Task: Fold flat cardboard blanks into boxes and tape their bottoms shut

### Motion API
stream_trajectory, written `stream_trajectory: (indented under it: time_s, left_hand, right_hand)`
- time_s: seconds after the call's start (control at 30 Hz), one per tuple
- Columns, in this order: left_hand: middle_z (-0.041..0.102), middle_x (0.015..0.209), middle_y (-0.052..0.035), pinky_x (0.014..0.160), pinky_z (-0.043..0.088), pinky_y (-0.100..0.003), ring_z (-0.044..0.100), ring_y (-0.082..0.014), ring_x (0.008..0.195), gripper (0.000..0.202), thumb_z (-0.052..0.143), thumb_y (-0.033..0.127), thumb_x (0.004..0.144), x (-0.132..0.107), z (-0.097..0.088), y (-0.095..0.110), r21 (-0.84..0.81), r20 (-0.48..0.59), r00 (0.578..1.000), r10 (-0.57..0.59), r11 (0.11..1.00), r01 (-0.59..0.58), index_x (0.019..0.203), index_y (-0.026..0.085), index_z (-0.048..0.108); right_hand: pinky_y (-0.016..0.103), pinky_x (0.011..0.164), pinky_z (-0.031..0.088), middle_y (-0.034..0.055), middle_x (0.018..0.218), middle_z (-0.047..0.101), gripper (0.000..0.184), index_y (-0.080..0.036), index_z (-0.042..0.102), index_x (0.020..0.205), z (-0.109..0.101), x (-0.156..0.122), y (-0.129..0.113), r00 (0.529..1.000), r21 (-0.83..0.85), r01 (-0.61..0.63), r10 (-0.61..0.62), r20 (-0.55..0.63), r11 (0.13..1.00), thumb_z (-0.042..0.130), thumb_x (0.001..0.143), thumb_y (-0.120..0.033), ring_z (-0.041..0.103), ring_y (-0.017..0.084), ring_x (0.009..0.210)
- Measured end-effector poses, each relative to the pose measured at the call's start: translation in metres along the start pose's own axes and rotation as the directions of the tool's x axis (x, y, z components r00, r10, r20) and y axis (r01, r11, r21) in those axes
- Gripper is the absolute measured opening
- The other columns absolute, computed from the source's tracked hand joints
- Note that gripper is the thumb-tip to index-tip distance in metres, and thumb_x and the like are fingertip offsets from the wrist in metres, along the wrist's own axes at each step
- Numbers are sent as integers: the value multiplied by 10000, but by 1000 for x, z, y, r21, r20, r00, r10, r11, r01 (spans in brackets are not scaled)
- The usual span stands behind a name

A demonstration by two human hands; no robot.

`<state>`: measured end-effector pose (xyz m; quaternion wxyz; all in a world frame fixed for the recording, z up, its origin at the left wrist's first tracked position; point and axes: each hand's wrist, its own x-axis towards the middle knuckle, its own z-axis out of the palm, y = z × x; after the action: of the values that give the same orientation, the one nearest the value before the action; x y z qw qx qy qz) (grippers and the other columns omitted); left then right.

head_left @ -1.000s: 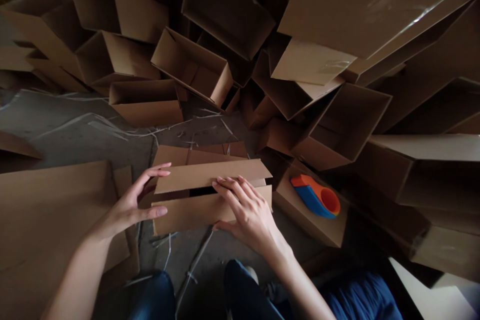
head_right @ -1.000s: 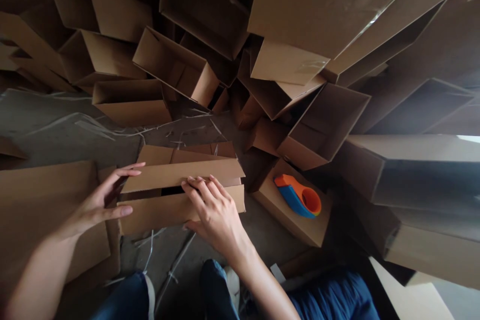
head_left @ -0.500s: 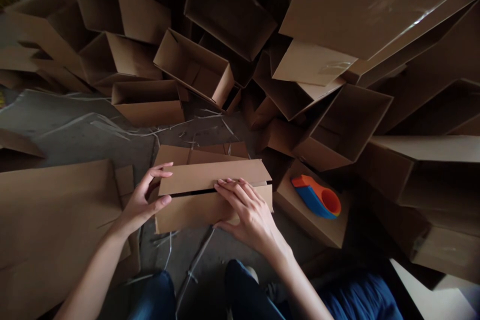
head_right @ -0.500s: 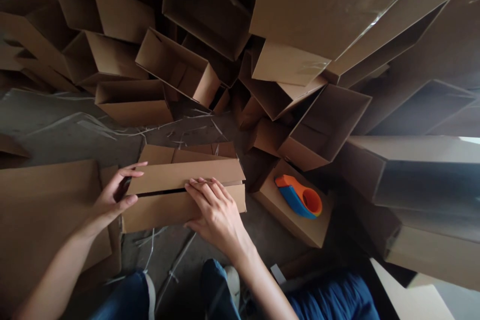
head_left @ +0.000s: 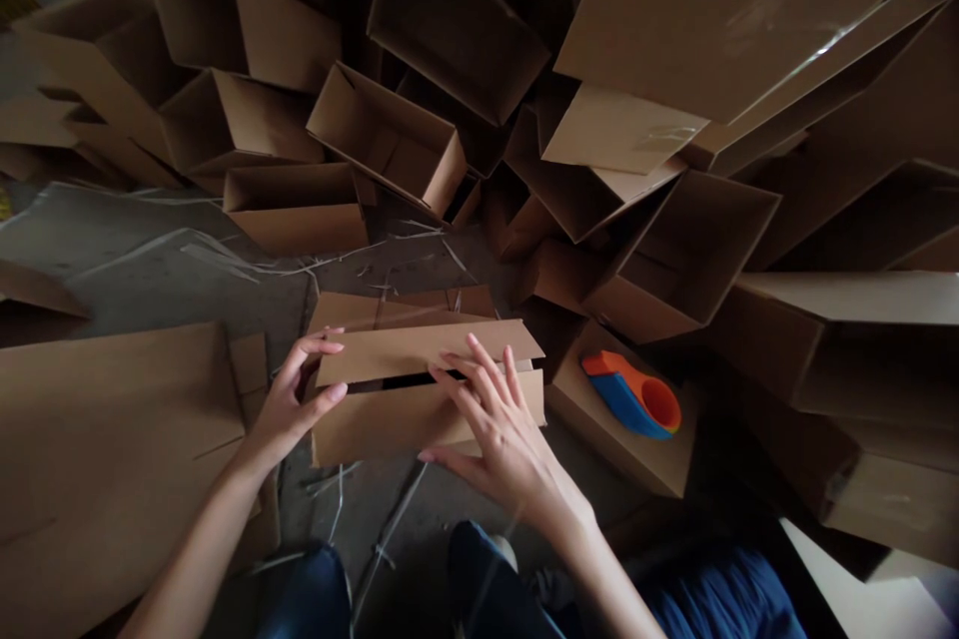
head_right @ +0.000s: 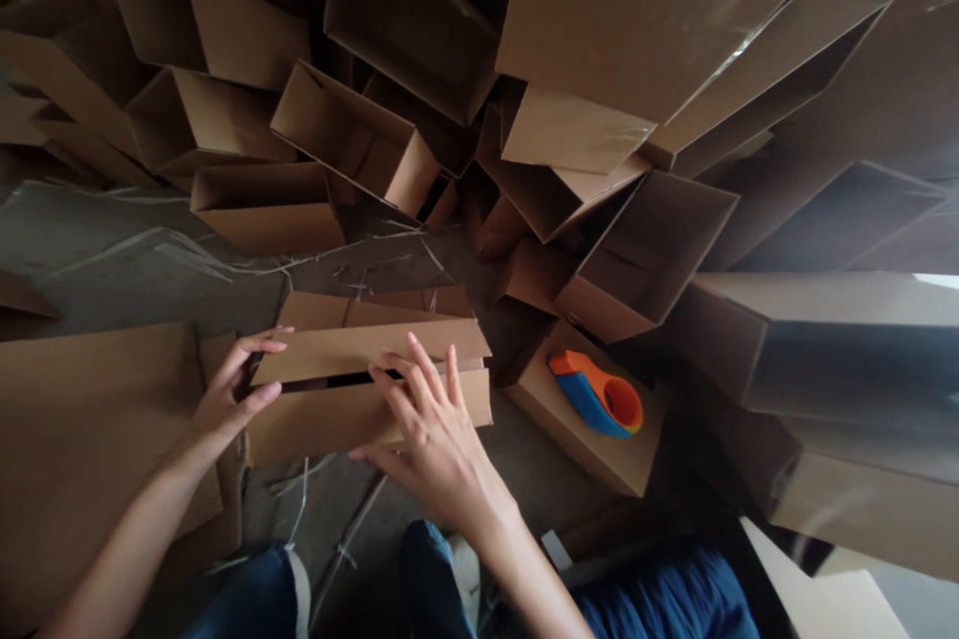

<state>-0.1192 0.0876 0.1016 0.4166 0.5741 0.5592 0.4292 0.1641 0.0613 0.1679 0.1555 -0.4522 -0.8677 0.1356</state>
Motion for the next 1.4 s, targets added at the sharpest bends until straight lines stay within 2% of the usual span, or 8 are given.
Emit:
stream_trajectory:
  time_s: [0.13, 0.23, 0.37, 0.5, 0.77, 1.13, 1.27, 1.4]
  left_hand:
    - [574, 1414, -135, 1132, 381, -473, 400, -336, 1454, 468, 697, 596, 786, 2, -2, 0, -2, 5, 1000, 31, 1000, -31, 1088, 268, 555]
    - [562, 1424, -132, 1146, 363, -495, 379, -344, 1466, 460, 691, 582, 795, 1, -2, 0, 1, 12, 1000, 26, 1000, -26, 1102, 269, 550]
    - [573, 1406, -135, 1128, 384, -505, 395, -358, 1451, 486, 684, 615, 773, 2, 0, 1, 14, -4, 1000, 15, 1000, -14, 1083, 266, 546]
    - [586, 1395, -124, 1133, 384, -491, 403, -349, 1447, 470, 666, 613, 782, 4, 1, 1, 25, -14, 1000, 23, 999, -22, 1079, 271, 542]
    - [600, 1378, -118, 1116, 403, -476, 435, -351, 1421, 460, 691, 607, 766, 3, 3, 0, -16, -45, 999, 17, 1000, -18, 1058, 275, 565]
    - [611, 1359, -106, 1147, 368, -475, 436, -344, 1421, 440, 722, 585, 752, 1, 4, -5, -67, -81, 997, 7, 998, -12, 1023, 264, 591]
    - [619, 1365, -103, 1146, 375, -451, 464, -321, 1409, 386, 738, 518, 758, -2, 7, -6, -95, -105, 994, -27, 995, 17, 1005, 257, 597]
    - [602, 1422, -94, 1133, 397, -424, 498, -304, 1387, 333, 740, 455, 772, -7, 8, -7, -118, -119, 992, -31, 993, 17, 1009, 258, 612]
  right_hand:
    - [796, 1167, 118, 116, 1624, 344, 575, -281, 417, 1504, -2, -3, 14, 952, 81, -186, 200, -230, 979, 506, 987, -516, 112, 412, 1553]
    - [759, 1175, 164, 80, 1585, 401, 431, -311, 541, 1404, -2, -5, 38, 782, 323, -320, 441, -442, 891, 455, 1013, -468, 159, 363, 1552]
    - [608, 1210, 257, 56, 1539, 486, 486, -306, 564, 1396, 3, -6, 75, 629, 730, -342, 721, -291, 592, 458, 984, -542, 340, 287, 1493]
    - [538, 1130, 401, 22, 1560, 486, 546, -328, 560, 1409, 9, -3, 90, 654, 879, -375, 756, 24, 296, 498, 934, -589, 421, 299, 1449]
    - [471, 998, 525, 36, 1490, 569, 600, -287, 569, 1406, 12, 2, 93, 724, 948, -312, 661, 197, 60, 589, 828, -447, 645, 297, 1224]
    - [493, 1093, 438, -8, 1557, 488, 590, -306, 530, 1448, 17, -4, 95, 787, 952, -289, 592, 174, 104, 548, 871, -430, 556, 295, 1340]
    - [464, 1193, 294, -85, 1548, 489, 272, -344, 765, 1054, 26, -7, 99, 784, 972, -227, 602, 147, 58, 657, 819, -429, 380, 298, 1473]
    - [485, 1217, 230, -77, 1529, 512, 149, -304, 776, 827, 34, -10, 106, 801, 980, -170, 593, 80, 98, 674, 806, -412, 377, 319, 1467]
